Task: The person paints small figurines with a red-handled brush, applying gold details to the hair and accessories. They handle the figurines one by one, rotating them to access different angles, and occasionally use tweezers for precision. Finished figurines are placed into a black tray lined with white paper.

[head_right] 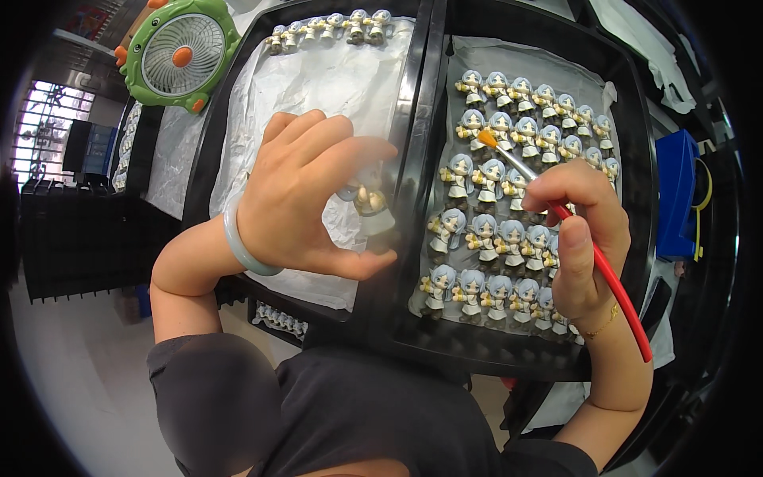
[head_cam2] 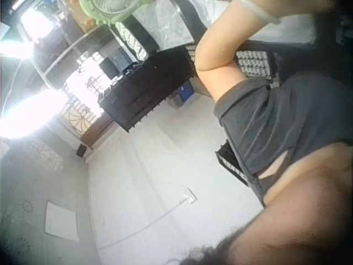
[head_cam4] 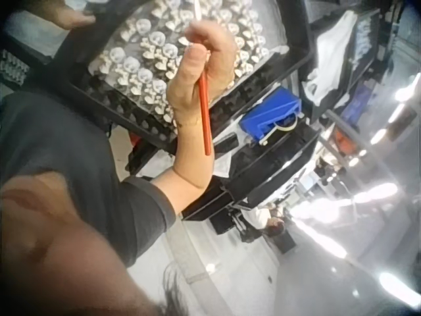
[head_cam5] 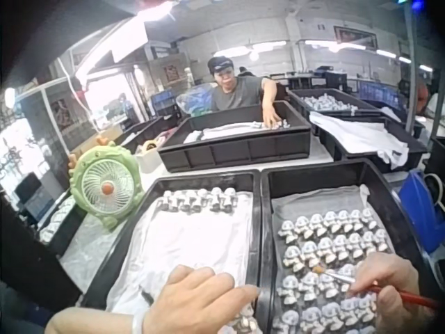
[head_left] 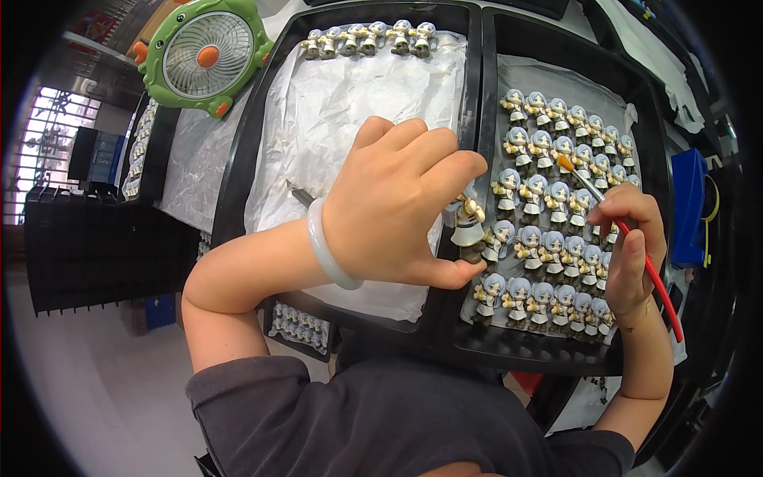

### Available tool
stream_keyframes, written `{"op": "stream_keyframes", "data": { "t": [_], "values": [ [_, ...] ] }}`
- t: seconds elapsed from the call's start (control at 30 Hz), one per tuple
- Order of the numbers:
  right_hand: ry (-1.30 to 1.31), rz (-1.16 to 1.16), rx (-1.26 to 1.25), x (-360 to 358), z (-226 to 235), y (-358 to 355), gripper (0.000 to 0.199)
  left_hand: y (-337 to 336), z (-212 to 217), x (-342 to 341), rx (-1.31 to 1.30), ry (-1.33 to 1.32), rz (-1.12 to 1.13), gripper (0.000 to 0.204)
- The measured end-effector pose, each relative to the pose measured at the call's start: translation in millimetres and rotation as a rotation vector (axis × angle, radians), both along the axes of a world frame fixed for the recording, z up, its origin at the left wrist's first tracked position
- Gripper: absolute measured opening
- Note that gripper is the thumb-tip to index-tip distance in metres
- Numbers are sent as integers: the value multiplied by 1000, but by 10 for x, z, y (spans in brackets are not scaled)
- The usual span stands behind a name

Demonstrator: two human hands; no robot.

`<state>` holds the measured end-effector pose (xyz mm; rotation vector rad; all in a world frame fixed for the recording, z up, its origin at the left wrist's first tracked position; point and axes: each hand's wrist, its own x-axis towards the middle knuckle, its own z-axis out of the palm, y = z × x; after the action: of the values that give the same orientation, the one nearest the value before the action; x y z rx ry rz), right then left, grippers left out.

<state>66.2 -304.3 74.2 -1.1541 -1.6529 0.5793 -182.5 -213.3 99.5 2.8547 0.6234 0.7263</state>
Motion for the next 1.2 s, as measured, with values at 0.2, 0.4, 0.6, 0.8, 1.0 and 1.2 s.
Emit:
{"op": "stream_keyframes", "data": {
  "t": [0.2, 0.4, 0.6, 0.8, 1.0, 1.2],
  "values": [
    [-9, 1, -7, 1, 14, -12, 41, -15, -5, 27, 18, -18, 2, 61],
    [-16, 10, -8, -32, 30, 14, 41, -17, -4, -1, 26, -39, -6, 63],
    [61, 68, -15, -30, 26, -11, 32, -35, 24, 24, 7, -30, -46, 64],
    [145, 304, -134, -217, -159, 39, 34, -159, -12, 81, 80, 23, -226, 71],
    [290, 391, -155, -236, 56, -63, 32, -241, 89, 229, 453, 27, -259, 80],
    [25, -145, 260, 714, 736, -505, 36, -4, 276, 536, 316, -165, -330, 76]
  ]
}}
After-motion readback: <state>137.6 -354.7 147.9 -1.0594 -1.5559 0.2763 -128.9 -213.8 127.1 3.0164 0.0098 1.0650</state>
